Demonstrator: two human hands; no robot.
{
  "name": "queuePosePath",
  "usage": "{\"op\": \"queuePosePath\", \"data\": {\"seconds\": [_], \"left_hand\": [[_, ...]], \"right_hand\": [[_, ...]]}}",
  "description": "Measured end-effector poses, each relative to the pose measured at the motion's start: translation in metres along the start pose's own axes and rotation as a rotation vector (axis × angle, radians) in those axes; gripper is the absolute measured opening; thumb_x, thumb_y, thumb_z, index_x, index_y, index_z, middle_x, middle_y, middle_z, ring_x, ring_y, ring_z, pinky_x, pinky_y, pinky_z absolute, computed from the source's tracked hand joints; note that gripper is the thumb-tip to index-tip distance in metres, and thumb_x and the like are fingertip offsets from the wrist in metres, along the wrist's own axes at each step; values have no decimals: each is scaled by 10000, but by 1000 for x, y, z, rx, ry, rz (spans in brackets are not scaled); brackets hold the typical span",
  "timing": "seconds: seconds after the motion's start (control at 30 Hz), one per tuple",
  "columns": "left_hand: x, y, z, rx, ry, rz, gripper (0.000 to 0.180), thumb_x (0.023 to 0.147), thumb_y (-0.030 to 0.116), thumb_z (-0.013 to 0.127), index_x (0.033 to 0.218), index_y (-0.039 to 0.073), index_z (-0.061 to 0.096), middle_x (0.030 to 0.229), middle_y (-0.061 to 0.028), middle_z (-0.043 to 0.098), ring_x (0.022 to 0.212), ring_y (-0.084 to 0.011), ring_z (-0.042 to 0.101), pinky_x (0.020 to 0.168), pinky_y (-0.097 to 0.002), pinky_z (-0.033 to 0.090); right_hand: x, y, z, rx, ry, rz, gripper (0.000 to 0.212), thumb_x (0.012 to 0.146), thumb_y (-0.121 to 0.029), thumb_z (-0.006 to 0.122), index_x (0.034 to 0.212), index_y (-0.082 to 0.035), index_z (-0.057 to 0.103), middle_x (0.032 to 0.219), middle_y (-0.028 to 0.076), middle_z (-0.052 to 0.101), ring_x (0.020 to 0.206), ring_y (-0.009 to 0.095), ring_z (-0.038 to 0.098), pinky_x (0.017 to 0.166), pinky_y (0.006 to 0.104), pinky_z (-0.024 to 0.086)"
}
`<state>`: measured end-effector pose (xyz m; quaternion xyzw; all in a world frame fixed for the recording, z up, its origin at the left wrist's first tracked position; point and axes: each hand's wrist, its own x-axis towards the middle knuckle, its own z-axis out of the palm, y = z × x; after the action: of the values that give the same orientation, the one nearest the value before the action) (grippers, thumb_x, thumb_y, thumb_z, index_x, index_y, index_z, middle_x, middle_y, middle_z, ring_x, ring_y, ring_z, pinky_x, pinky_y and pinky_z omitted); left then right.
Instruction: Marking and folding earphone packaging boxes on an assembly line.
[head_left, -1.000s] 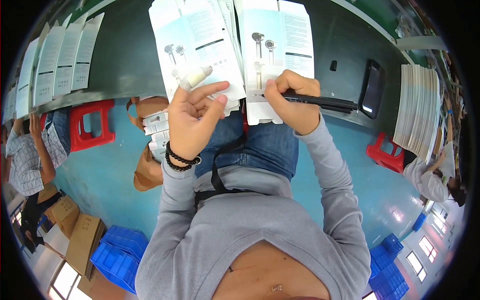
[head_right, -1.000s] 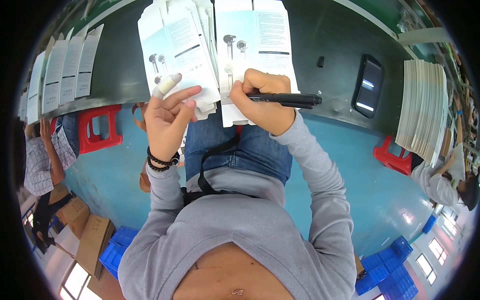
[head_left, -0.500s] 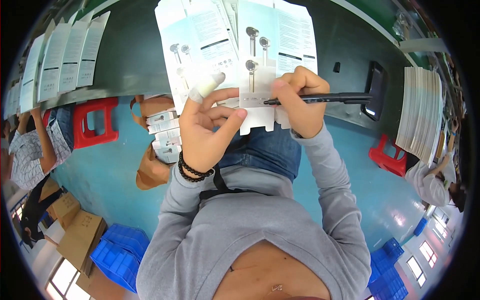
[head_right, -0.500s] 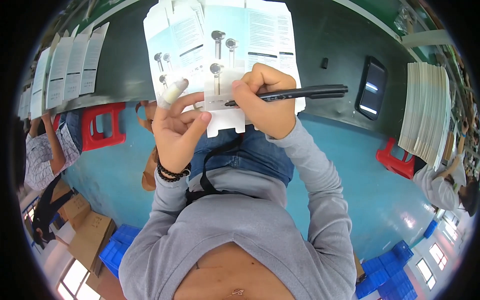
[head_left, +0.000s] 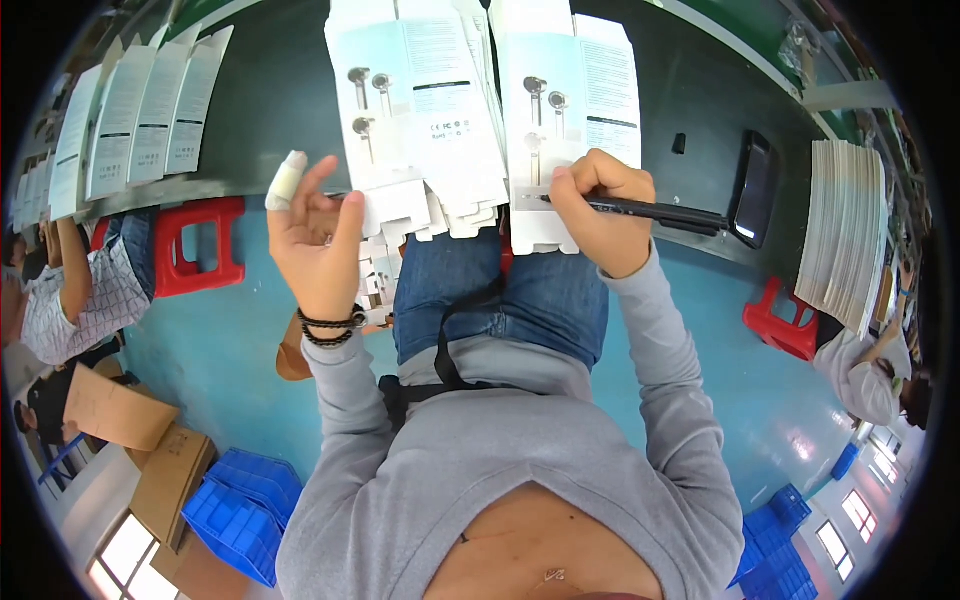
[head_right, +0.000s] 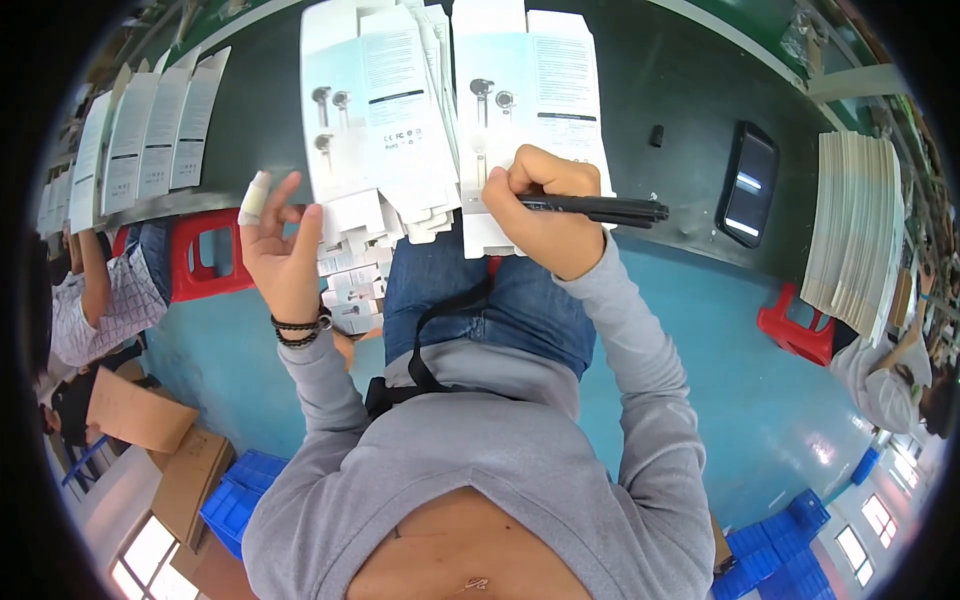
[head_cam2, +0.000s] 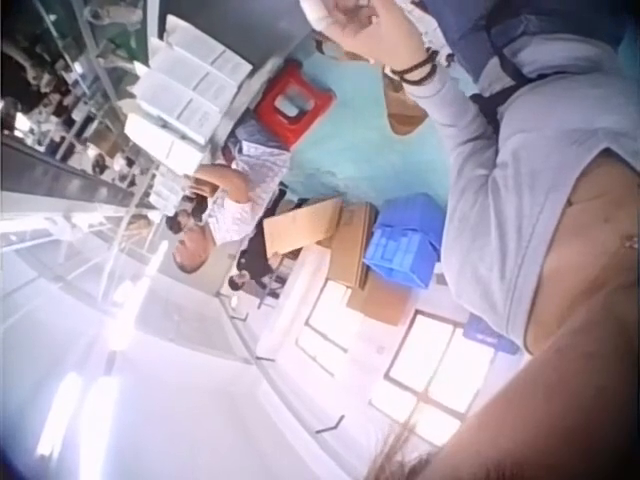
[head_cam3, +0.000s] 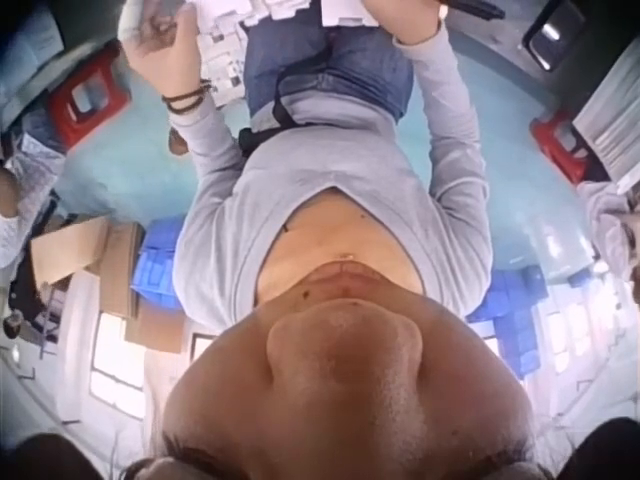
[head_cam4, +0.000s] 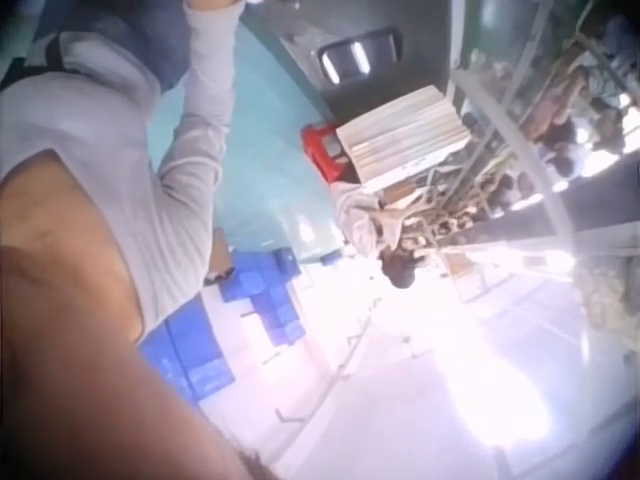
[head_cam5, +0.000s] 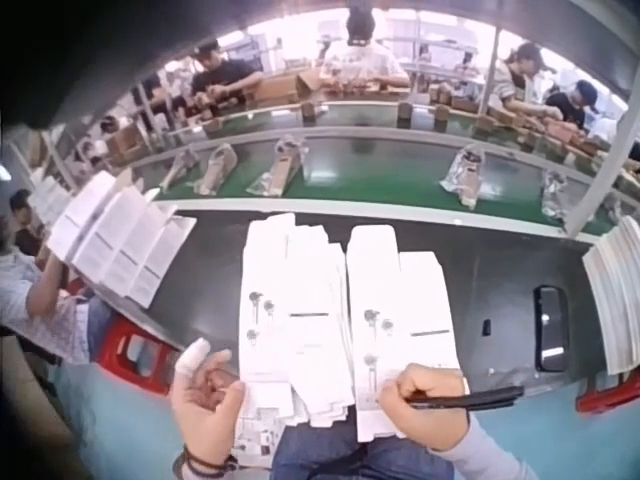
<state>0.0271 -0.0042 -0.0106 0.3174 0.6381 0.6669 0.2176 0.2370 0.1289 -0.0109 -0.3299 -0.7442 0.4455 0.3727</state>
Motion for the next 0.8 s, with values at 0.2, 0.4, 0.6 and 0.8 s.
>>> {"op": "queuePosePath", "data": {"seconds": [0.2,0.4,0.6,0.8], "left_hand": [[-20,2,35,110,-166,66,447,756,-17,625,1178,2,479,995,-96,631,624,-19,456,475,-140,349],[-29,4,66,44,-408,-61,402,778,19,614,1155,-43,489,1011,-119,635,720,-83,562,517,-169,430],[-45,12,61,129,-394,-40,298,796,71,602,1078,-17,565,970,-110,634,768,-142,613,587,-231,500],[-60,10,70,90,-438,33,278,771,81,602,1035,-5,593,876,-129,620,667,-145,634,563,-237,505]], "right_hand": [[-2,5,-1,-84,16,-70,260,732,-6,617,559,-24,423,495,17,498,449,42,417,429,207,335],[0,5,-4,-139,18,-85,258,730,-7,617,559,-23,424,493,22,491,451,51,422,433,214,342],[0,3,3,193,35,95,265,753,-1,602,550,-41,437,538,-6,488,497,49,410,474,209,342],[-25,21,-19,50,164,33,215,786,-40,577,618,-72,447,579,-34,420,527,51,384,451,190,297]]}}
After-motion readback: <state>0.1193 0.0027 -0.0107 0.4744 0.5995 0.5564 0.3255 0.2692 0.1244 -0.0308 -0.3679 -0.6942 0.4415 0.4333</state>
